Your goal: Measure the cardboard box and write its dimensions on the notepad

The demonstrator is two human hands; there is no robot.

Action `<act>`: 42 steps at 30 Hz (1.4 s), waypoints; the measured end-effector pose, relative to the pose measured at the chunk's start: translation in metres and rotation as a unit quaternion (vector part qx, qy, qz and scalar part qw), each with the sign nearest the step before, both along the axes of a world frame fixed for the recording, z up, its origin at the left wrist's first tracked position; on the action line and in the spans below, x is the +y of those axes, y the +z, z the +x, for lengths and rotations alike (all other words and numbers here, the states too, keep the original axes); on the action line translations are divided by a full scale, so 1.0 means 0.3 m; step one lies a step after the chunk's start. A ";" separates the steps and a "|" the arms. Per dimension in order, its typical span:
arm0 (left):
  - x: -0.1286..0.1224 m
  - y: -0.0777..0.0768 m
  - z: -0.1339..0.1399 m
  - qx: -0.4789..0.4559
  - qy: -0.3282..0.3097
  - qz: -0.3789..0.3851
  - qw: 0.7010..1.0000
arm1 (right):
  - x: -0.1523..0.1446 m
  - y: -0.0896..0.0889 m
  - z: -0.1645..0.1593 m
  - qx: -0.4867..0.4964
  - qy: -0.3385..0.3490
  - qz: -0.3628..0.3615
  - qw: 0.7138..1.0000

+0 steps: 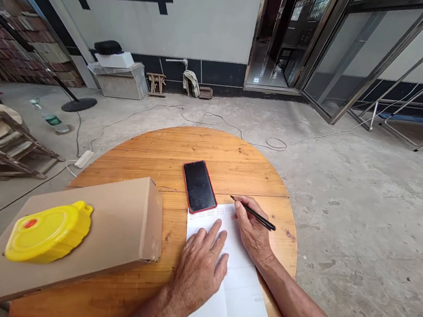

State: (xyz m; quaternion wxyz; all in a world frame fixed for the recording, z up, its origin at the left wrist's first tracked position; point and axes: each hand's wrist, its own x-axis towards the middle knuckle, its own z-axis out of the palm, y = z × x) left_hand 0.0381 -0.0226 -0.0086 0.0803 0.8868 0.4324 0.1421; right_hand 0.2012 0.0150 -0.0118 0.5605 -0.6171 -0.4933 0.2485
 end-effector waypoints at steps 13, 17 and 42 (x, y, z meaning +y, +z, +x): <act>0.001 -0.001 -0.002 -0.005 0.001 0.001 1.000 | -0.004 -0.017 0.044 -0.278 0.077 0.055 0.956; 0.000 -0.005 -0.001 -0.010 0.004 0.005 1.000 | -0.009 0.014 0.027 -0.421 0.087 -0.036 0.902; 0.001 0.007 -0.004 -0.021 0.003 -0.005 1.000 | 0.015 -0.073 0.106 -0.361 0.059 0.023 0.930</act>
